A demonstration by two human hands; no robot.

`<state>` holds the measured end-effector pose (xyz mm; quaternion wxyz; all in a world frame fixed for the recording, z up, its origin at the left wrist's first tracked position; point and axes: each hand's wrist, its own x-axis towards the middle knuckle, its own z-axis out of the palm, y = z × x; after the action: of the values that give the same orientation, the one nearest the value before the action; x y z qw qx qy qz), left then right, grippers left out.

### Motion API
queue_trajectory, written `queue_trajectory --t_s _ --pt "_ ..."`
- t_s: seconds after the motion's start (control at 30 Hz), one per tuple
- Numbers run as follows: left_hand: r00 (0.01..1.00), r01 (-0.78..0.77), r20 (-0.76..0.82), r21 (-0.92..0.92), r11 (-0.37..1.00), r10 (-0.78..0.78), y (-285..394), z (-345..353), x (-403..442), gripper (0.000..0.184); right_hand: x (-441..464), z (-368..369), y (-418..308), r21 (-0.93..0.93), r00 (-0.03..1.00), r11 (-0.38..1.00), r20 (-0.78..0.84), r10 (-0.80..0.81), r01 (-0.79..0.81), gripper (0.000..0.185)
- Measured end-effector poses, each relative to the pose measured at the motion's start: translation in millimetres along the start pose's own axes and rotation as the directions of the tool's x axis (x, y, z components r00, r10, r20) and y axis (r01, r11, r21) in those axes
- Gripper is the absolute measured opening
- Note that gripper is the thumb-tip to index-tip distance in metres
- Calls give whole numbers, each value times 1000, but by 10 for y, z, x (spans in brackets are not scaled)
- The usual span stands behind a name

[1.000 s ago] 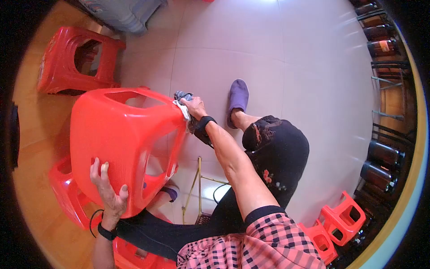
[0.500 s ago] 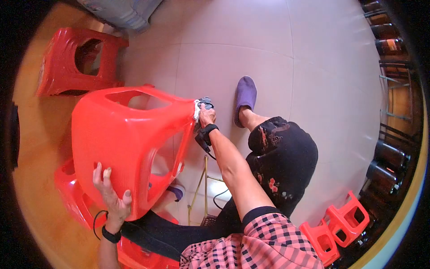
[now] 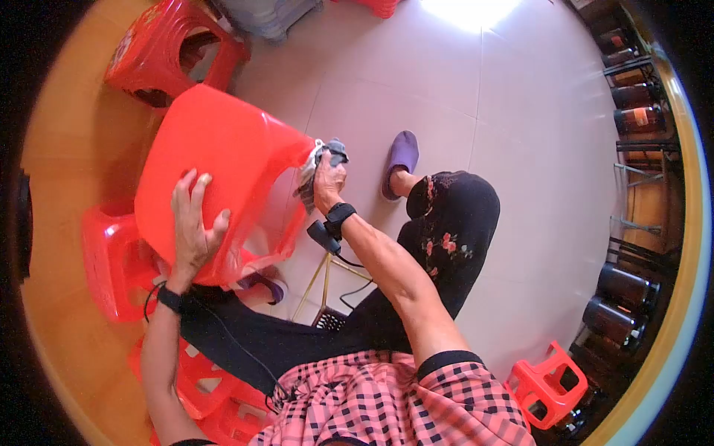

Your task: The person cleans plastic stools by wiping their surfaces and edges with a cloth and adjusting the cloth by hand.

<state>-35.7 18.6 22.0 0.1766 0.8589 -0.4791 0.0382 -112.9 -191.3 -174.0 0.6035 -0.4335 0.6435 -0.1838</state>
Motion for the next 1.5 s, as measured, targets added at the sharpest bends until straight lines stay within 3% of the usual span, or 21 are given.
queue_trajectory --t_s 0.07,0.1,0.17,0.23,0.3,0.43,0.5,0.57,0.63,0.7,0.77,0.87,1.03,1.13,1.17,1.27,1.33,1.43,1.5 --pt "1000 -11 -27 -5 1000 11 -41 54 12 60 -240 -48 -170 204 987 972 90 -137 116 44" --pt "1000 -4 -28 -10 1000 3 -57 80 15 60 -306 -61 -217 196 986 974 91 -137 118 44" --pt "999 1 -33 6 1000 -1 -100 127 23 59 -405 -72 -306 185 926 927 135 -353 326 43" --pt "1000 5 -30 0 1000 -5 -129 141 26 59 -576 -158 -430 169 906 919 181 -383 355 40" --pt "1000 12 -26 -5 1000 -12 -136 169 36 59 -667 -230 -540 222 789 837 283 -545 499 32" --pt "999 0 -34 -8 1000 -1 -149 181 34 60 -432 -159 -341 206 725 761 230 -649 615 26" --pt "999 -7 -38 -7 1000 7 -126 147 30 60 -335 -202 -247 171 755 787 219 -617 593 31" --pt "1000 -1 -25 -10 1000 1 -95 98 21 60 -26 -174 29 -110 884 887 200 -423 449 36" --pt "1000 13 -12 -13 1000 -14 -46 50 19 60 207 -133 265 -138 884 878 179 -433 458 37" --pt "999 39 12 -13 999 -39 -23 24 -2 60 307 -132 362 -141 943 934 98 -318 329 36" --pt "1000 30 1 -18 999 -30 -23 28 -16 63 552 -75 491 -79 974 976 121 -193 203 37" --pt "999 30 -15 -28 999 -30 1 24 -2 63 435 -143 258 -231 958 936 170 -231 267 36" --pt "999 35 -4 -10 999 -35 43 -9 12 63 355 -13 575 -207 980 960 113 -166 187 39" --pt "999 33 -6 -7 999 -33 45 -22 18 62 -54 -34 804 -304 957 907 116 -267 290 37" --pt "1000 28 -9 -3 1000 -28 47 -18 19 61 -122 9 1058 -324 931 876 47 -361 356 37" --pt "1000 13 -19 -3 1000 -13 39 -8 48 62 -665 -127 1177 -355 954 900 249 -169 252 36" --pt "1000 9 -17 -7 1000 -9 40 -7 74 62 -823 -149 1291 -574 927 810 356 118 118 53" --pt "1000 9 -24 -16 1000 -9 34 4 57 62 -612 -204 1411 -631 830 743 523 196 222 58" --pt "1000 4 -28 -15 1000 -5 25 11 59 61 -497 -267 1317 -619 829 749 531 177 237 57"
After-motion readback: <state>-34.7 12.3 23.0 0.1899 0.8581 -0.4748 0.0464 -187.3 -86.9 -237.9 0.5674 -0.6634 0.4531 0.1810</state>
